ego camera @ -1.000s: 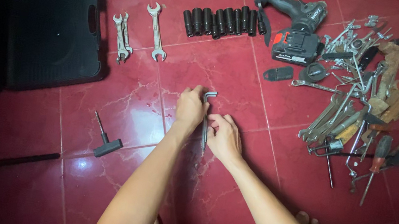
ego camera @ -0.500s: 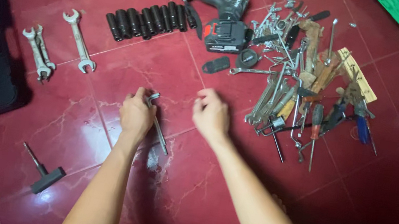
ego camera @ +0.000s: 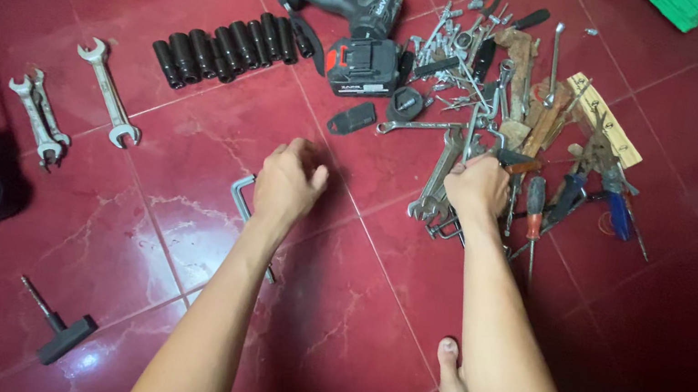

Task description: The person kneels on a red tiled floor and sorts a pile of hand tools, picking up wrenches, sockets, hex keys, pliers and a cordless drill one at a time and arranging them into neat groups on the floor next to an open black toolbox case.

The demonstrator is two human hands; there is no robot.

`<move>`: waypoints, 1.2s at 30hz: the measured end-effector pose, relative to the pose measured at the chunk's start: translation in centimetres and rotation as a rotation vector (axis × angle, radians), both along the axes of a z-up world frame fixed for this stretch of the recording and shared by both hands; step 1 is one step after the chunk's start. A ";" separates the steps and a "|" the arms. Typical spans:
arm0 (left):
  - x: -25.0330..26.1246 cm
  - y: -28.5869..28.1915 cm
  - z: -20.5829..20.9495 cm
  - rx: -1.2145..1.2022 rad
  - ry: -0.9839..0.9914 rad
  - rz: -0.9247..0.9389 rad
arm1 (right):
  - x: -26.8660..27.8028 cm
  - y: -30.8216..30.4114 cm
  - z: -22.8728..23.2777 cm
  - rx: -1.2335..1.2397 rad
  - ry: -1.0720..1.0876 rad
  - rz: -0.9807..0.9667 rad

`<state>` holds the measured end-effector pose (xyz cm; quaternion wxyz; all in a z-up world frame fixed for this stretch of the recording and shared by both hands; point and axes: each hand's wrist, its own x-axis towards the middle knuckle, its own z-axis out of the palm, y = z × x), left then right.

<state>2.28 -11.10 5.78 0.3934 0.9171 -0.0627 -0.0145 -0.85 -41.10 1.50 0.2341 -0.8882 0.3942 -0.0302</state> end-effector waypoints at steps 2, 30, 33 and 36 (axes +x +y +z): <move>0.2 0.1 0.4 -0.027 -0.018 -0.024 | 0.1 -0.3 -0.4 0.019 -0.072 0.003; 0.1 8.7 -1.8 -0.659 0.390 0.124 | -2.1 20.2 1.0 0.944 -0.238 0.784; -0.8 10.6 -3.2 -0.337 0.324 0.161 | -2.9 21.3 0.4 0.709 -0.092 0.779; -1.5 11.9 -4.4 -0.105 0.116 0.171 | -4.2 22.8 0.3 0.531 -0.006 0.768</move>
